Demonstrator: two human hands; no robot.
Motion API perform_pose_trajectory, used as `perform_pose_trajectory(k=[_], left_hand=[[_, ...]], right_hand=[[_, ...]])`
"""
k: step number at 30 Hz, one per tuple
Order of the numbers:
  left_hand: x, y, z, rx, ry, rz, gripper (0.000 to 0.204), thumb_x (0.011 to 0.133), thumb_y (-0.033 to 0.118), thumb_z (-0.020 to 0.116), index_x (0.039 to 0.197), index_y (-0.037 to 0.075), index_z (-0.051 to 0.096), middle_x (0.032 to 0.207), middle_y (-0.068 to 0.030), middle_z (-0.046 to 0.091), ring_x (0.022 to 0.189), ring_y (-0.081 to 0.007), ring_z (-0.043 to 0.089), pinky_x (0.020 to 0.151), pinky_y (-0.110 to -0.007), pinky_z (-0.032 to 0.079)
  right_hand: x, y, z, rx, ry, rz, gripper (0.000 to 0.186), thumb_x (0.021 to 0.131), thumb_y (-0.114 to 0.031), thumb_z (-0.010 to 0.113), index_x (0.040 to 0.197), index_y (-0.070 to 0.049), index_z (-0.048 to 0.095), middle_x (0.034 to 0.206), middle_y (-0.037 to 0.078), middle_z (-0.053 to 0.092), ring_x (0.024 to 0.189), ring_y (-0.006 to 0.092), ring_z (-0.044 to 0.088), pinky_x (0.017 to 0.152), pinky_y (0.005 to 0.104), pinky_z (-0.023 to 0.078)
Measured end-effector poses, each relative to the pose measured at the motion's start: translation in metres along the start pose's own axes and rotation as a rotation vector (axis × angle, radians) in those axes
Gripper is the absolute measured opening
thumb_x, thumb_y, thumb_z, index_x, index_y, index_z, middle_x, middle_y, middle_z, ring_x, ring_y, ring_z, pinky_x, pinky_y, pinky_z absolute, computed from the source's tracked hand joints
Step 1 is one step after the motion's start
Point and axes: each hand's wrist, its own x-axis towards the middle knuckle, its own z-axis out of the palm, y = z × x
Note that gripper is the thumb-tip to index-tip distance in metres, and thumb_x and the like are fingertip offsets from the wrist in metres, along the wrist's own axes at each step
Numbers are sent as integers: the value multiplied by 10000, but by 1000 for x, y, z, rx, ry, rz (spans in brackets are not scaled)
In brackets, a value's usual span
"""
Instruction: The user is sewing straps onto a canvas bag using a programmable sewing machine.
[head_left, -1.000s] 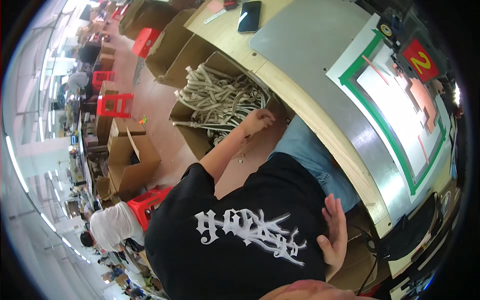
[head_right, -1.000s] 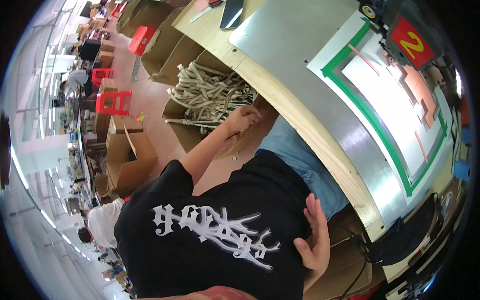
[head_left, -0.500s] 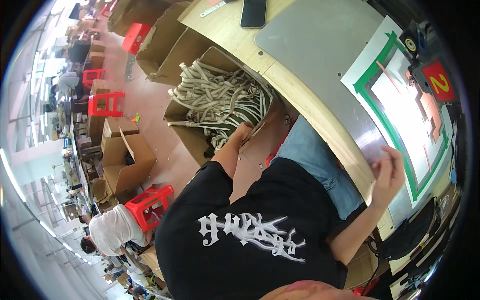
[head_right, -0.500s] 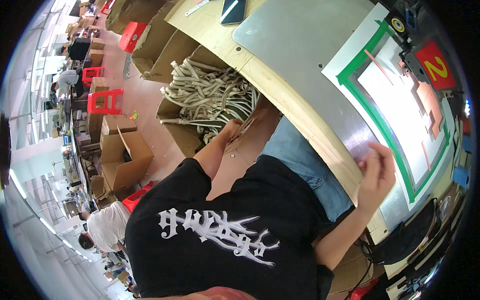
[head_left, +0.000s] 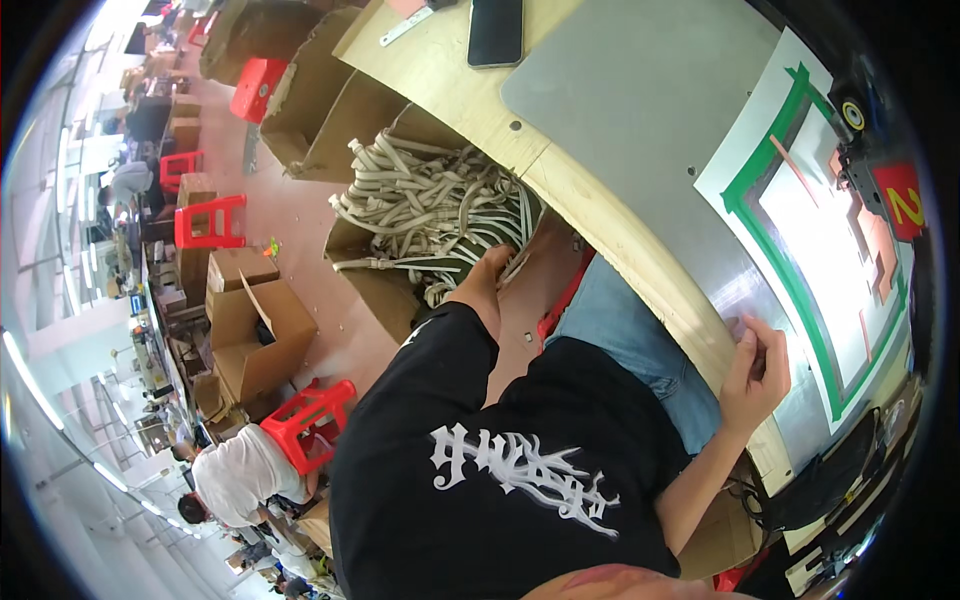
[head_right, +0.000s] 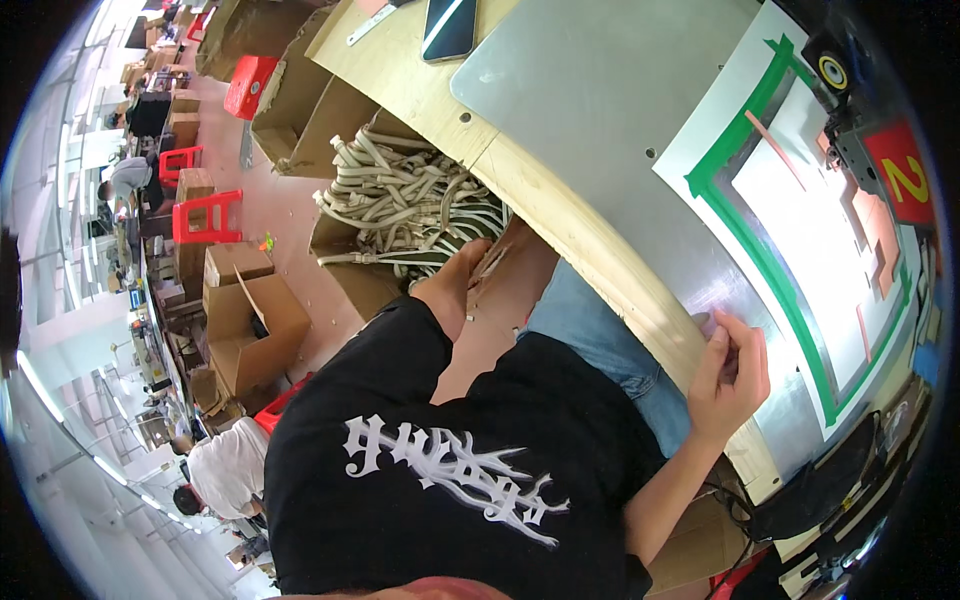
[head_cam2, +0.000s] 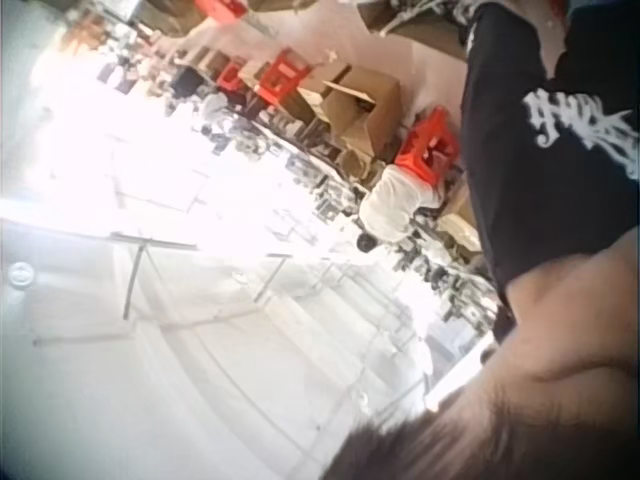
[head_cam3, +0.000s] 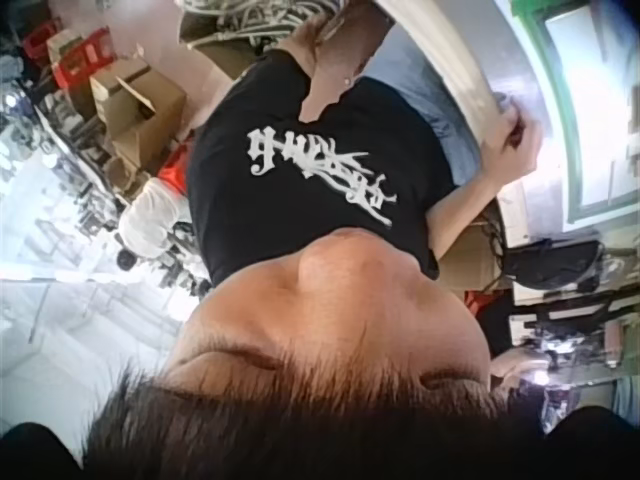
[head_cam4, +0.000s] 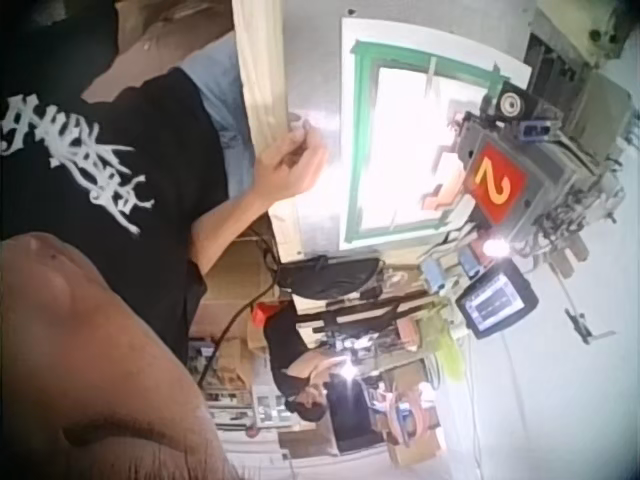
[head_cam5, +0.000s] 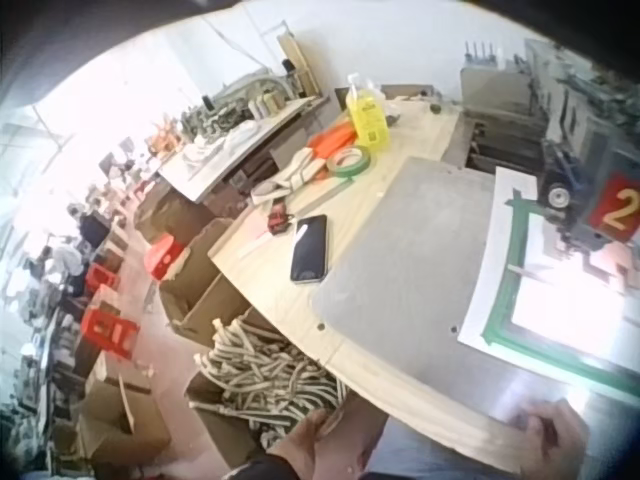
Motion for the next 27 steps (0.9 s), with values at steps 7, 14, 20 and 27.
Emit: perform_pose_trajectory(k=[7, 14, 20, 27], left_hand=[[-58, 50, 16, 489, 103, 70, 464, 891, 281, 728, 1228, -20, 831, 1228, -270, 818, 1217, -411, 783, 1006, -468, 605], [-94, 83, 37, -96, -8, -55, 373, 899, 274, 802, 1108, -28, 867, 1068, -119, 839, 936, -235, 785, 801, -432, 614], [-109, 55, -13, -125, 158, 43, 229, 955, 198, 783, 1075, 40, 899, 994, -115, 822, 832, -241, 737, 722, -384, 578], [-229, 94, -152, -699, 610, 503, 350, 974, 204, 607, 1067, 15, 886, 1203, -113, 806, 1098, -251, 708, 1002, -357, 498]], right_hand=[[1, -3, 3, -41, -6, 3, 123, 1050, 16, 697, 1104, -12, 804, 818, 6, 598, 665, 81, 466, 576, 257, 313], [0, -1, 1, -75, -16, -5, 110, 1056, 7, 701, 1098, -9, 802, 808, 5, 598, 668, 81, 466, 577, 257, 310], [0, 3, 2, -8, -22, -12, 105, 1067, 0, 696, 1101, -5, 795, 838, 11, 637, 676, 82, 488, 579, 255, 321], [4, 0, -5, 58, -115, -18, 126, 1086, -28, 672, 1126, -2, 789, 876, 16, 668, 679, 81, 487, 586, 264, 327]])
